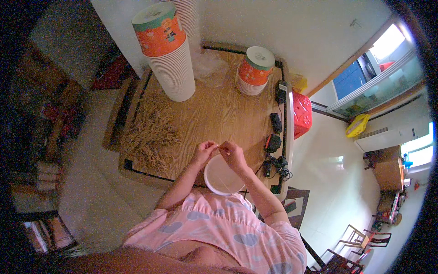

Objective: Placing shredded paper into a container for packaging or display.

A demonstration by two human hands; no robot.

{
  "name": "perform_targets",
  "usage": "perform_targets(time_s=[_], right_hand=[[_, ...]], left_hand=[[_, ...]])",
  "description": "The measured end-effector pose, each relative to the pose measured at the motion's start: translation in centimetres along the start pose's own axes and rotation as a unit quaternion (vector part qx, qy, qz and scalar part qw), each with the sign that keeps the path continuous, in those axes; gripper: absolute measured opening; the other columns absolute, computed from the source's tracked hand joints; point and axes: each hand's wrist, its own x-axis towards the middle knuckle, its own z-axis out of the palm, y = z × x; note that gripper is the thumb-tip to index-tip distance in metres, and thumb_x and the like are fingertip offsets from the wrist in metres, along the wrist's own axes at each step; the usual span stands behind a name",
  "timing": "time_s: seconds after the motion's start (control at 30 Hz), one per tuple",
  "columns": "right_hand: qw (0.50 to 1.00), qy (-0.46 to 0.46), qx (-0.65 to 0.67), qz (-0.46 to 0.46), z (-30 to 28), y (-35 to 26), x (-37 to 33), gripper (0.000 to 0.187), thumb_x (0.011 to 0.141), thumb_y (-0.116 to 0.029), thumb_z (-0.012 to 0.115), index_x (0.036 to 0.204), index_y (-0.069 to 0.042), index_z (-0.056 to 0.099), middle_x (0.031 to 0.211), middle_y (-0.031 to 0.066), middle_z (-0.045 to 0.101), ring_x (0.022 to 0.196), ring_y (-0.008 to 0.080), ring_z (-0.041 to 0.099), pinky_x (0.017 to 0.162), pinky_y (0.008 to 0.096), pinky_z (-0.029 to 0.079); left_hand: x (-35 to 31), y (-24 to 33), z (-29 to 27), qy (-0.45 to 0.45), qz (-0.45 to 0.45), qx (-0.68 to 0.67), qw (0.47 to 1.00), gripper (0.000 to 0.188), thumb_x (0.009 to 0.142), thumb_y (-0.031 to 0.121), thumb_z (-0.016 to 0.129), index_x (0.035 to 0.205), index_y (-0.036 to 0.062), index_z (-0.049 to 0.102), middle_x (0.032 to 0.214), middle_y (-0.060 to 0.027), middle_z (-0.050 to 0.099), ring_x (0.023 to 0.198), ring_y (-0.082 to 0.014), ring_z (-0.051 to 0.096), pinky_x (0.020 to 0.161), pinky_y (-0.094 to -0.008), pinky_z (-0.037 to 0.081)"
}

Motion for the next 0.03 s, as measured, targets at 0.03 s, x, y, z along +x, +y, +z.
perform_targets(time_s=[0.03], right_hand=[[0.999, -0.006, 0.009, 0.037, -0.12, -0.17, 0.09, 0.005, 0.078, -0.007, 0.058, 0.077, -0.002, 0.058, 0.083, 0.0131, 0.061, 0.079, 0.0209, 0.058, 0.066, 0.0324, 0.047]], left_hand=[[0.1, -0.11, -0.08, -0.006, 0.015, 0.001, 1.0, 0.007, 0.08, 0.015, 0.062, 0.08, 0.0087, 0.057, 0.061, 0.0038, 0.052, 0.047, -0.0048, 0.043, 0.039, -0.0189, 0.031]])
